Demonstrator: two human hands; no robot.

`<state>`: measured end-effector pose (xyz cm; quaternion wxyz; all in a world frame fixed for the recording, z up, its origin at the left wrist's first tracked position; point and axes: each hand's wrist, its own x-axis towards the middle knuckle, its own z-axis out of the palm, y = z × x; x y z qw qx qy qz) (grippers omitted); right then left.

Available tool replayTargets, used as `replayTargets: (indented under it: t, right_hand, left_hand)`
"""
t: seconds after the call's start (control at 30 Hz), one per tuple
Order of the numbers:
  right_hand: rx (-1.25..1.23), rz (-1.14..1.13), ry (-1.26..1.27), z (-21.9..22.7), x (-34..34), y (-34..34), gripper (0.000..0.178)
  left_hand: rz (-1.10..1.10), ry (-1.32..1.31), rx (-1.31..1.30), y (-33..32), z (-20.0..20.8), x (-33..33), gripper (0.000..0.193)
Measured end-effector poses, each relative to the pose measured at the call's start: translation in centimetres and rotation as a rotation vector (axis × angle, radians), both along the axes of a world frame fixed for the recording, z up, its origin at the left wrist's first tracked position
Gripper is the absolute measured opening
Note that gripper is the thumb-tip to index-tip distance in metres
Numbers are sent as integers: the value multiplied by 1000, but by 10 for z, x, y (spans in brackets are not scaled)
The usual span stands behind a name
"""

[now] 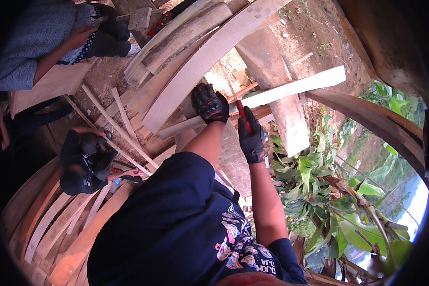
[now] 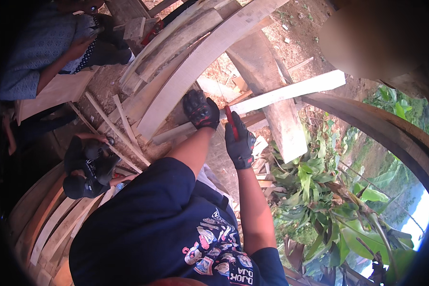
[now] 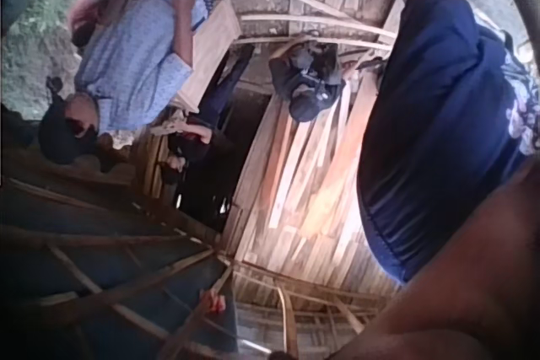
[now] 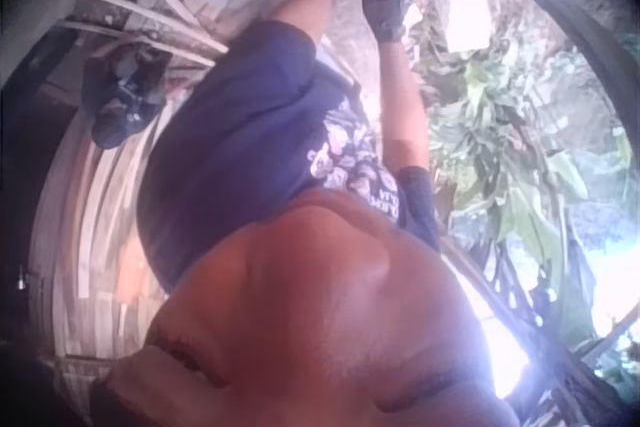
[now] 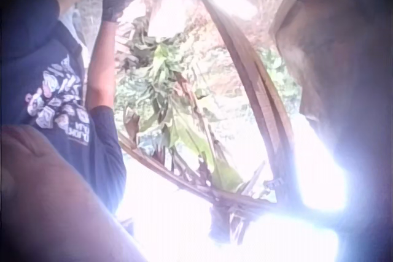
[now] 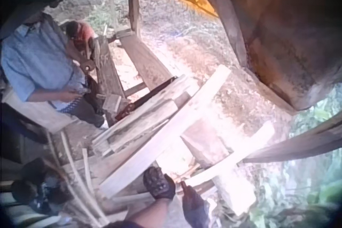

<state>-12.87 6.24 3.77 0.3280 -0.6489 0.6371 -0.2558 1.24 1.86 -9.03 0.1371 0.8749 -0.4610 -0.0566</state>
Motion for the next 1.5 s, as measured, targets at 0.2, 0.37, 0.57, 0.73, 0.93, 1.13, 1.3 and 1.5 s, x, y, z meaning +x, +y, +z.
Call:
replayTargets:
  t: [0.2, 0.37, 0.57, 0.73, 0.93, 1.13, 1.3, 1.5]
  right_hand:
    - [-24, -4, -83, -18, -6, 3, 46]
    - [20, -55, -63, 26, -27, 64, 47]
    - [176, -59, 6, 122, -90, 169, 48]
    - [184, -71, 16, 180, -76, 167, 46]
    - [156, -37, 39, 160, -61, 123, 44]
    - [180, 24, 21, 62, -22, 37, 43]
    - [43, 15, -4, -21, 15, -33, 42]
    - [62, 10, -47, -20, 3, -6, 50]
  left_hand:
    - [12, -20, 12, 1, -8, -3, 51]
    - [-10, -73, -10, 2, -10, -1, 51]
    - [-11, -89, -75, 10, -6, -1, 48]
    - [-13, -86, -86, 8, -6, -2, 46]
    - [-2, -46, -16, 8, -4, 0, 51]
    - [24, -58, 56, 5, -15, 3, 52]
    - [35, 18, -43, 3, -17, -1, 51]
    - [7, 6, -6, 3, -11, -1, 50]
